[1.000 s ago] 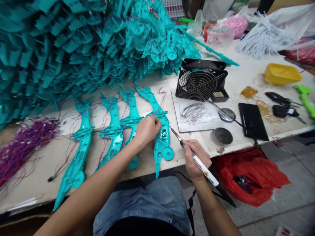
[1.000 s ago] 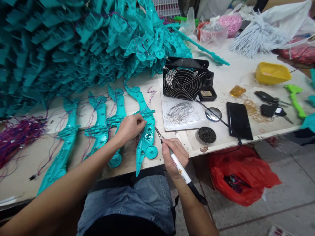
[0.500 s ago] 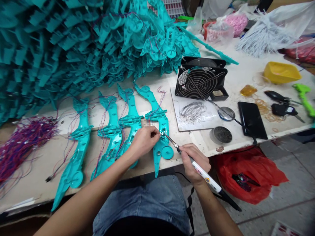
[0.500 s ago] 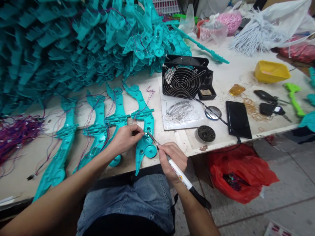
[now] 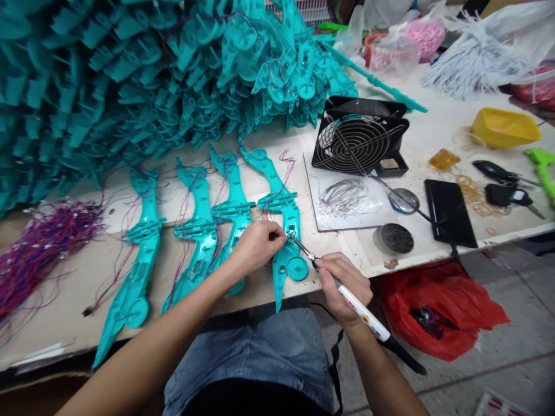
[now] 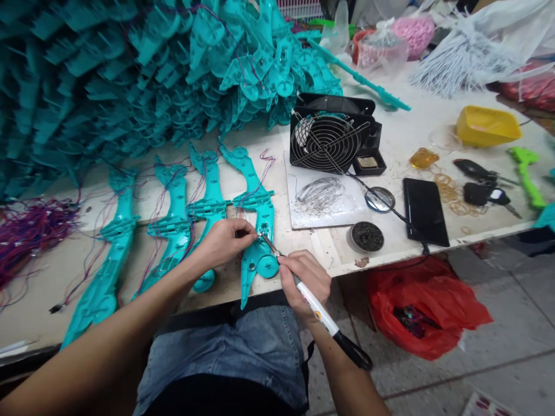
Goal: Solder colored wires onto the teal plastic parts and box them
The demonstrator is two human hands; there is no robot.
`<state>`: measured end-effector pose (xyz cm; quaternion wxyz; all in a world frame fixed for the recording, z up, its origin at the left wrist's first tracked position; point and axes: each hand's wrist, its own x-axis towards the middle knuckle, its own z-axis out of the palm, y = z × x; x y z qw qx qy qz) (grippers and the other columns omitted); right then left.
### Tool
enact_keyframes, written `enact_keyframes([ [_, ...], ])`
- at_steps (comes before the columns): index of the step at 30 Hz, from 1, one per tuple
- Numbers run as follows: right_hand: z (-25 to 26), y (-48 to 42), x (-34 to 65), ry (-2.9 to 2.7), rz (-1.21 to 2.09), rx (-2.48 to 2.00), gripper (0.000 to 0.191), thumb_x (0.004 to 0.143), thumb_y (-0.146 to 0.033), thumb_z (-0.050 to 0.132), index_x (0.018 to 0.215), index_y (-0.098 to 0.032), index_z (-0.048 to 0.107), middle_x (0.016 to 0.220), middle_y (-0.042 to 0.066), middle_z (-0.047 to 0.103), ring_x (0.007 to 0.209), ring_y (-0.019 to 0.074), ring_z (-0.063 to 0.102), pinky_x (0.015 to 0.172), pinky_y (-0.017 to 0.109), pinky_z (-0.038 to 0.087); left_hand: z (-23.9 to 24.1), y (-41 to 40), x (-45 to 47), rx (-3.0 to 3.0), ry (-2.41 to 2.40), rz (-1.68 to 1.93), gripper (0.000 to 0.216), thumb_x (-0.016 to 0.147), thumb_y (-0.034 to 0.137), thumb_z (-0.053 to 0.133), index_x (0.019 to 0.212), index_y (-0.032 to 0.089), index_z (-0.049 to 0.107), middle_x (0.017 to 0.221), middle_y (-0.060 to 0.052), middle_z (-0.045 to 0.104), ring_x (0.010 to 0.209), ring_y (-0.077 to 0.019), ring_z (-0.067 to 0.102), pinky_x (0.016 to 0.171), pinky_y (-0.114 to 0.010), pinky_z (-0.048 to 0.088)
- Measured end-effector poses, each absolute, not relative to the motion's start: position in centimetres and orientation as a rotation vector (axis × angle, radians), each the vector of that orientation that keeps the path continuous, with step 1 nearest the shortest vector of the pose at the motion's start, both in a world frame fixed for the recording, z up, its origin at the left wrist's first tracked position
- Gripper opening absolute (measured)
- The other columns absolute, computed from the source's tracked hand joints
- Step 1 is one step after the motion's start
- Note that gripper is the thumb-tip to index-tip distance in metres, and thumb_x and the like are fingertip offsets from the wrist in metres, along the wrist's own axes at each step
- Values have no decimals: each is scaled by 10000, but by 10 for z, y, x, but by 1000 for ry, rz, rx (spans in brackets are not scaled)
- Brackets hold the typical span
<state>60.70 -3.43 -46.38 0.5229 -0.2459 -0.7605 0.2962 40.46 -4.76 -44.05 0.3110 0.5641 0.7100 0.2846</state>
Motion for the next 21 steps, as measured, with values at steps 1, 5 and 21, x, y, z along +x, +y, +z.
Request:
enact_keyframes([
  [1,-464,-34,607,-1826,705,-581,229,805,-48,580,962,-172,693,786,69,668,740,185,633,632,341,545,-441,-48,405,1490,1874,754,129,764,174,552,719,152,671,676,-8,650,639,-141,562,593,-249,373],
  [5,-464,-35,607,-1831,691,-577,231,807,-42,570,956,-173,688,786,67,666,739,183,629,626,338,543,-441,-47,405,1481,1870,757,124,759,172,553,712,154,666,668,-4,646,629,-138,556,582,-246,370],
  [21,-466,-35,609,-1812,718,-598,219,818,-64,567,958,-172,696,791,70,667,743,190,631,631,346,537,-438,-47,405,1477,1864,752,131,764,188,550,711,159,667,673,-6,651,627,-137,555,586,-248,377],
])
